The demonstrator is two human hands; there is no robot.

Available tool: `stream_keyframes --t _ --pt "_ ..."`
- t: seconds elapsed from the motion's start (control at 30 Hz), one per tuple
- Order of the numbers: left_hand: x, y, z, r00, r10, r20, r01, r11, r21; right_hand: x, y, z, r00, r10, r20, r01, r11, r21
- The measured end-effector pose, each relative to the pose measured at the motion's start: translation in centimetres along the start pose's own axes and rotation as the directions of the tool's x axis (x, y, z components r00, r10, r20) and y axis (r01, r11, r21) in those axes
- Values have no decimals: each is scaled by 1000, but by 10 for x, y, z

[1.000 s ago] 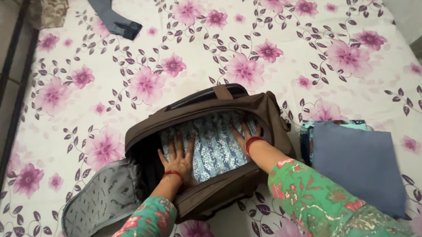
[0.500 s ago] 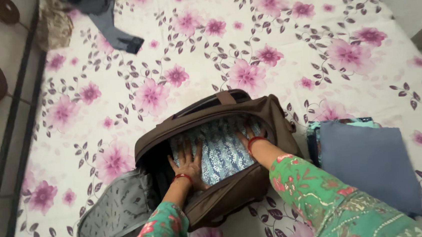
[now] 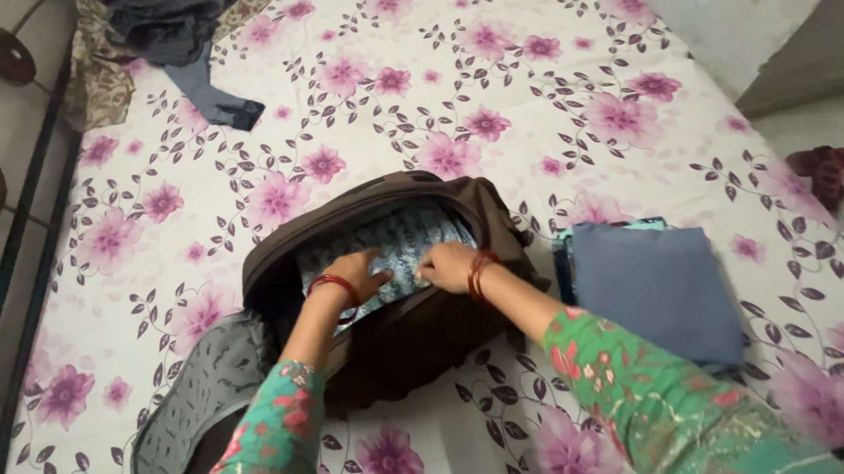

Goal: The person packs folded clothes and a towel into a travel bag on a bed, zips it closed, and pats the top of the bag.

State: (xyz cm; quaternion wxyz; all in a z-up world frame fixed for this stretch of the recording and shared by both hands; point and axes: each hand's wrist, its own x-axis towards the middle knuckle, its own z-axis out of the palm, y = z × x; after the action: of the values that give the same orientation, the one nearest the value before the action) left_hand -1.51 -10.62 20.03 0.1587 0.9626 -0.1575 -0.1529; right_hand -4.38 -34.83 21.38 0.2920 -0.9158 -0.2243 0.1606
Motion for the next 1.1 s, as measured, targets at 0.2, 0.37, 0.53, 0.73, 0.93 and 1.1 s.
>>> stream_keyframes --t 0.2,0.37,0.53,0.73,0.93,1.1 --pt "-41 137 -24 923 22 -383 -68 992 -107 -93 -11 -7 850 -57 -524 25 997 -68" --pt "-32 217 25 724 329 -607 -402 915 17 -166 61 -1 801 -68 -594 9 995 -102" --pt "-25 282 128 928 198 -316 -247 961 -122 -240 160 16 759 255 -599 -365 929 -67" --pt "35 271 314 958 -208 198 284 796 -535 -291 247 53 755 548 -360 -516 835 190" --pt "50 258 404 840 -287 461 538 336 -773 -302 302 76 783 515 -349 -263 782 566" --pt "68 285 383 835 -286 470 546 329 -771 -307 273 56 886 418 -203 -340 881 329"
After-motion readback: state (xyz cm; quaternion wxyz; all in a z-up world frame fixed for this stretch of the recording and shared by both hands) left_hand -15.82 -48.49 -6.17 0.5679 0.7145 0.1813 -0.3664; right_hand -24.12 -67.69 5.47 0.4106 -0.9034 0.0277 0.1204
